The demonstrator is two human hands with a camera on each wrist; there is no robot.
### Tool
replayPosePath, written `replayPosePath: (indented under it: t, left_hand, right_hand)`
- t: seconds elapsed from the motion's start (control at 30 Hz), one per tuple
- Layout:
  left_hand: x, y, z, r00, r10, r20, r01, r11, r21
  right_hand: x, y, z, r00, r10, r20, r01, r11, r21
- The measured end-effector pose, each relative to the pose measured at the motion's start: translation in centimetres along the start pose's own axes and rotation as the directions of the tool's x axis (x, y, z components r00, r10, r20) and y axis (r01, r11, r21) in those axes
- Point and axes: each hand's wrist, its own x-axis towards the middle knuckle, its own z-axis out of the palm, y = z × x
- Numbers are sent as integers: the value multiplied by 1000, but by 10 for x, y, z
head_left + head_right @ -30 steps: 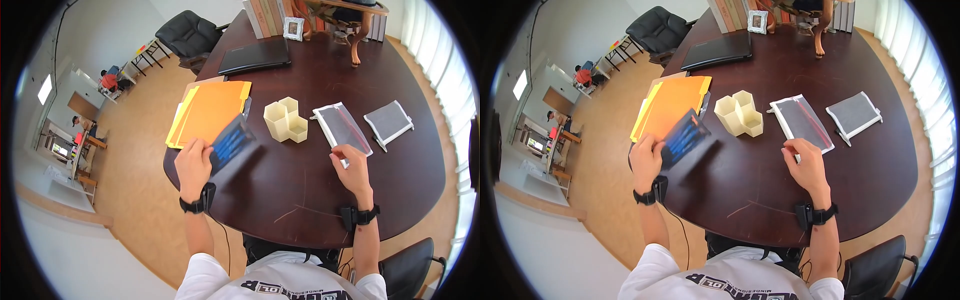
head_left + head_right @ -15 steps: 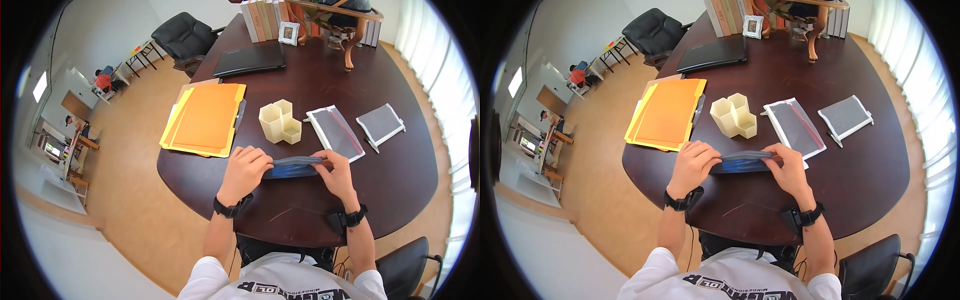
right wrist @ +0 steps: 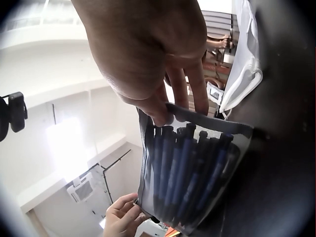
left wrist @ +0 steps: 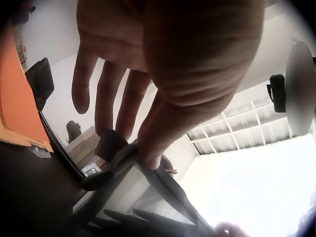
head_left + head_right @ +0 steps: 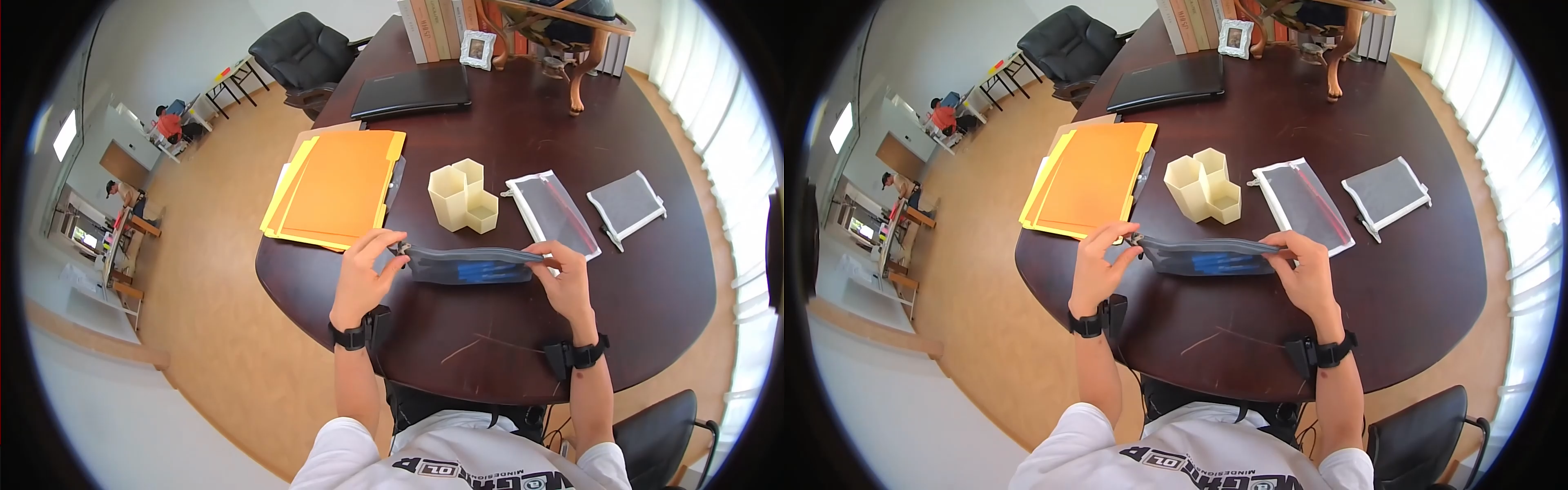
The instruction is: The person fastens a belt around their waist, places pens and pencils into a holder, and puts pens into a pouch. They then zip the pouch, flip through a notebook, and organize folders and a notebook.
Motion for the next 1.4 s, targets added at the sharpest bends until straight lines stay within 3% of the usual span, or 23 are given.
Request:
replayPosePath:
  t: [0.07,0.17,0.37,0.47,0.57,0.63,0.73,0.83,0.9,0.97,1.03,1.17,1.3,1.4]
  left_hand:
    - [-1,9,-1,998,34,-47,-30,996,85]
    - [-3,11,-5,998,68,8,-68,993,91]
    - [-4,5,-8,997,40,69,-37,999,-39]
    - [-5,-3,-3,998,8,70,4,985,-171]
    - [-7,-20,9,991,-101,88,130,888,-441]
    - [-7,-23,17,984,-140,111,178,832,-525]
    - [-7,-24,23,979,-172,110,203,785,-585]
    - [-8,-33,27,977,-186,108,212,750,-627]
    - [-12,-36,28,975,-188,115,217,726,-652]
    - [-13,-37,28,977,-175,122,211,710,-672]
    - [-15,-41,29,980,-159,118,195,671,-716]
    - [-19,-49,29,983,-141,114,179,640,-747]
    - [-19,-54,32,990,-105,94,140,635,-760]
    - [-18,-54,33,992,-96,79,123,648,-751]
  right_hand:
    - [-1,2,0,1000,-17,6,17,1000,-9]
    - [-1,2,-2,999,-28,16,28,999,-36]
    - [-1,-4,-3,999,-45,-3,45,993,-111]
    - [-1,-4,-2,999,-41,-32,38,994,-100]
    - [0,0,0,998,-29,-57,24,996,-84]
    - [1,-1,1,998,-20,-55,15,997,-76]
    - [4,-26,5,938,-288,-192,212,916,-342]
    - [-1,-58,16,914,-341,-218,265,911,-315]
    - [-3,-68,39,957,-276,-95,257,951,-169]
    - [3,-78,66,961,-268,72,276,951,-143]
    - [10,-72,94,929,-343,138,366,906,-212]
    - [15,-61,122,917,-375,137,399,842,-363]
    - [17,-60,125,894,-434,114,444,819,-362]
    - [18,-63,126,933,-343,108,360,874,-327]
